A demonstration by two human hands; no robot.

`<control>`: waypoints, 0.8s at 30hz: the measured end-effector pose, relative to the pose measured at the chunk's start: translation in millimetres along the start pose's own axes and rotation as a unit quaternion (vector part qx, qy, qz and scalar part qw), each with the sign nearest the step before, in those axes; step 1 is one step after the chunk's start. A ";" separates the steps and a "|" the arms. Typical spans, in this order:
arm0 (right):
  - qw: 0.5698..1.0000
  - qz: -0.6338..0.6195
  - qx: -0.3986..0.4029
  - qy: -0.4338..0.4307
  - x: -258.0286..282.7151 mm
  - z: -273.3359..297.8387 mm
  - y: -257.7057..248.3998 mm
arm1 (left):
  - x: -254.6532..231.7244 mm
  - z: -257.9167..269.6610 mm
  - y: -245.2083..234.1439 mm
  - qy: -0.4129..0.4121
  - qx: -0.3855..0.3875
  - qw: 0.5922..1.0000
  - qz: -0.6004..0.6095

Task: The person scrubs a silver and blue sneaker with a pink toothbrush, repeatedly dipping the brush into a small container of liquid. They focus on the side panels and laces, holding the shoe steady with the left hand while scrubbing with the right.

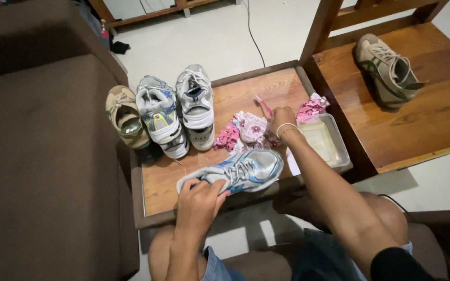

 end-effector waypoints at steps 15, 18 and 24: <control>0.913 0.181 0.276 -0.239 119.0 76.2 -91.0 | -2.6 -0.2 2.5 -0.015 0.100 0.991 0.090; 0.930 0.122 0.251 -0.238 113.8 48.2 -38.8 | -0.1 -0.5 2.1 -0.013 0.096 0.990 0.101; 0.989 0.020 0.015 -0.144 95.9 -51.8 -41.2 | 0.7 -7.2 1.4 -0.017 0.104 0.990 0.096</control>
Point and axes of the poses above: each hand's wrist, its own z-axis away from the middle knuckle, its own y-axis out of the palm, x = y × z, the point moved 1 cm from there along -z, towards the middle knuckle, and after that the axes turned 15 degrees about z, right-handed, at the moved point
